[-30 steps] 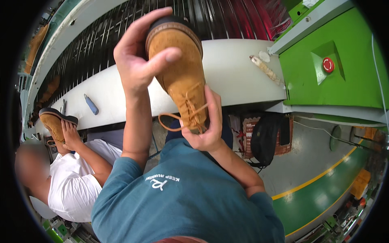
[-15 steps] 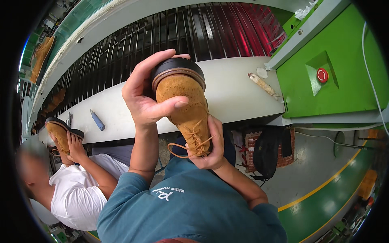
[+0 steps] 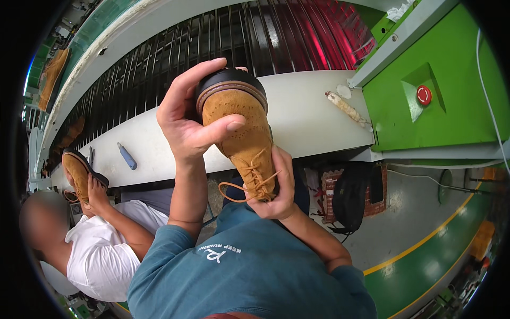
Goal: The person assembles a pair of tan suede shoes by hand in a factory setting. They pick up the shoe uppers and soles, align them, and press the components together to form the finished footwear. The person handles the shoes one at a time, inspecting the seams and ensuring the parts are properly joined before placing them on the conveyor belt.
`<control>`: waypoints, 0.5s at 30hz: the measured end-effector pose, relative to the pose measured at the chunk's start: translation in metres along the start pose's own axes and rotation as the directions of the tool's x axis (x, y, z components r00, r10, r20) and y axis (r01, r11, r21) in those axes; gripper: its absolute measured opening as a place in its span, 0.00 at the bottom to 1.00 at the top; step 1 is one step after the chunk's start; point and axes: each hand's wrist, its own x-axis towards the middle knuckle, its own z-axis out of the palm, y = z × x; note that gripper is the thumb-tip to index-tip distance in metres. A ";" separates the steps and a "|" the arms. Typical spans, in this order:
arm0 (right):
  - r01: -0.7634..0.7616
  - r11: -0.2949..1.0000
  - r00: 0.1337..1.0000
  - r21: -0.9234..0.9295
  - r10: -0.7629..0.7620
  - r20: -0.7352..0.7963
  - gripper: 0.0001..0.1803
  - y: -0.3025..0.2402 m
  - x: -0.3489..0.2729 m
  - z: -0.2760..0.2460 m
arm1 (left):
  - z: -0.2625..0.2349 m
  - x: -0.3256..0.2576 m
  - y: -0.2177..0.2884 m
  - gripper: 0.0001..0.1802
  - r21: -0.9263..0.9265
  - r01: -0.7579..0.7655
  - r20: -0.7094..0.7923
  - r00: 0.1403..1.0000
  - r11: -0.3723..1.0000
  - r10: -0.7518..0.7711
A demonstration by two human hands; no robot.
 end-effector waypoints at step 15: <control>-0.004 1.000 1.000 0.003 0.004 0.022 0.54 -0.003 0.004 0.000 | -0.007 0.004 0.004 0.46 0.066 -0.035 0.103 0.994 0.997 0.028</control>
